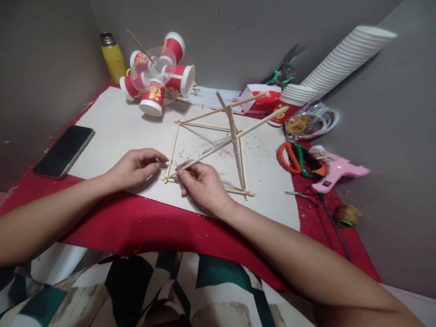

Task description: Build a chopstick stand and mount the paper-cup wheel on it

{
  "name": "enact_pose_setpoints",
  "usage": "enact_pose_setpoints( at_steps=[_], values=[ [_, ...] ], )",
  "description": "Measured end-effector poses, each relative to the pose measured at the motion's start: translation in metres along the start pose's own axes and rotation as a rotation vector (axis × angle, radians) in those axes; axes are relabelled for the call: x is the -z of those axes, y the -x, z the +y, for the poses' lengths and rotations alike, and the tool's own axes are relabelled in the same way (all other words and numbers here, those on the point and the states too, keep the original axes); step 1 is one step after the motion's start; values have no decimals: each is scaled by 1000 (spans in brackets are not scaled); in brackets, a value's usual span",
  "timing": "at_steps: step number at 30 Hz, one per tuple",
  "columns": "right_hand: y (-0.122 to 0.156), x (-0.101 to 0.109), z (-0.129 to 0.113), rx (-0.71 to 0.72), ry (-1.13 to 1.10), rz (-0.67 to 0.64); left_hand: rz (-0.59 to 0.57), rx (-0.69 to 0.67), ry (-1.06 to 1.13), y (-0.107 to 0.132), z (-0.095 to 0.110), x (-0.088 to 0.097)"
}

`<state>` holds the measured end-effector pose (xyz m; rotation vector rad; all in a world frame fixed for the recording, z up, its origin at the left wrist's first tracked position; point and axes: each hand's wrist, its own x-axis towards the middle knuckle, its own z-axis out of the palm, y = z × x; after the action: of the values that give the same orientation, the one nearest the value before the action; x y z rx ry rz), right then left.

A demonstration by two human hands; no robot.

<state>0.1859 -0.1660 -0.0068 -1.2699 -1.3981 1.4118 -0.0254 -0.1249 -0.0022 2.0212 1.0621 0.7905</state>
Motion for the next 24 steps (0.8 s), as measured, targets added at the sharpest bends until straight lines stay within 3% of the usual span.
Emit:
enact_pose_setpoints(
  at_steps=[5, 11, 13, 18, 24],
  values=[
    [-1, 4, -7, 25, 31, 14, 20, 153, -15, -1, 4, 7],
    [2, 6, -13, 62, 54, 29, -266, 447, 283, 0, 13, 5],
    [2, 6, -14, 55, 56, 22, -313, 496, 357, 0, 13, 3],
    [2, 6, -15, 41, 55, 2, -301, 490, 475, 0, 12, 1],
    [0, 8, -13, 68, 47, -43, -256, 646, 442, 1, 20, -2]
  ],
)
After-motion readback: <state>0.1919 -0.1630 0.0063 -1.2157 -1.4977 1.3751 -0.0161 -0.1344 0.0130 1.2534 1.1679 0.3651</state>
